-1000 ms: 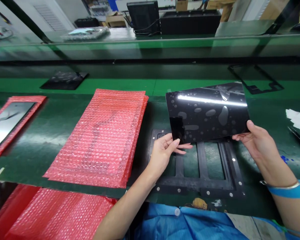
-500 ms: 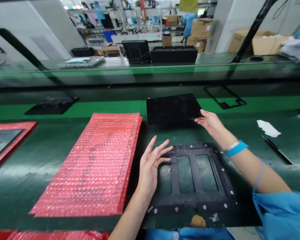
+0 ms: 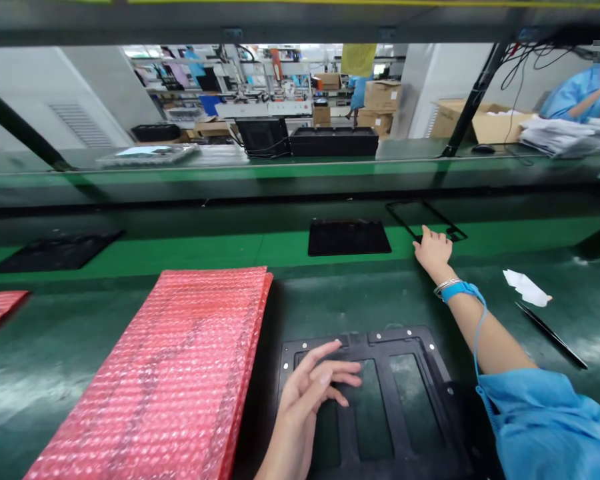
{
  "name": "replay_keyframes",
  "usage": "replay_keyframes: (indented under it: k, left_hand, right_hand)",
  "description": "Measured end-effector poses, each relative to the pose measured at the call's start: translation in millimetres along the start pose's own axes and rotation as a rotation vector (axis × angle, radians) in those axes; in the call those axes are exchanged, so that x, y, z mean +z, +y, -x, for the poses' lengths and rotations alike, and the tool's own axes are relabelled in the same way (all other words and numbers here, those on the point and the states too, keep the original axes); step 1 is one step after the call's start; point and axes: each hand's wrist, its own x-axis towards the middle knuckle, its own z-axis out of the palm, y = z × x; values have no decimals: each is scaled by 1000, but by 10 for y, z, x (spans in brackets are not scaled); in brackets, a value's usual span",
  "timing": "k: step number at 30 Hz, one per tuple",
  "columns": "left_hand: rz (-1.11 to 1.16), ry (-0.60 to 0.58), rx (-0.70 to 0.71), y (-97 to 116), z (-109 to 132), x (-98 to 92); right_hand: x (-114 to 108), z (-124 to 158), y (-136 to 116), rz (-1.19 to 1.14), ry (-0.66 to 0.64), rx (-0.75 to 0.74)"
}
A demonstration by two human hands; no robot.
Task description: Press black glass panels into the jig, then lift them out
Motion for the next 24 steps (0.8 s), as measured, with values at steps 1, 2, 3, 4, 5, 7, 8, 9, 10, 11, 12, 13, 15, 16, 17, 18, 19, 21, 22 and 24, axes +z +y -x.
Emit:
replay_keyframes:
  k: [1,2,3,4,5,7,8,9,10,11,12,13,15,16,17,18,19,21,22,24]
  left_hand:
    - [-5,-16,-5,1,5,-3]
    - [-16,-31,-7,1,11,-4]
    - [-31,-43,-5,-1,16,-5]
    - [-50,-50,0,-4,21,-4]
    - [-71,-52,9,-9,26,-3]
    - [-114,-42,38,-20,31,0]
    - [-138,-32,56,-25,28,1]
    - [-165,-21,76,-28,22,1]
    - [-197,-15,96,-28,14,1]
    - [-234,-8,121,-26,7,2]
    - [-274,1,154,-21,6,8]
    - [-314,18,199,-12,18,19]
    - [-401,63,323,17,105,58]
    - [-454,68,385,39,189,82]
    - [-515,51,441,69,297,102]
    - [-586,14,490,109,422,111]
    - [-667,-24,542,162,553,104]
    - [-840,-23,663,307,779,10]
    - [-926,59,746,393,851,-86]
    - [-1093,334,822,557,898,-369]
  right_hand:
    - [0,-41,7,21,-15,-2]
    - [-6,-80,1,34,-33,-4]
    - [-22,-115,-13,38,-52,-8]
    - [-50,-144,-31,35,-72,-13]
    - [-94,-162,-48,23,-97,-23]
    - [-221,-152,-60,-25,-155,-55]
    - [-301,-120,-51,-61,-186,-79]
    - [-388,-66,-33,-102,-216,-106]
    - [-477,9,-6,-145,-245,-134]
    - [-567,105,29,-186,-268,-161]
    - [-655,221,68,-221,-287,-185]
    - [-741,355,112,-255,-298,-213]
    - [-905,668,211,-316,-298,-303]
    - [-982,844,268,-344,-289,-374]
    - [-1058,1030,331,-355,-285,-447]
    - [-1131,1222,401,-334,-292,-506]
    - [-1202,1416,477,-292,-303,-552]
    - [-1327,1788,639,-223,-348,-657]
    - [-1377,1953,718,-190,-356,-719]
    - [-1434,2223,854,-130,-342,-846]
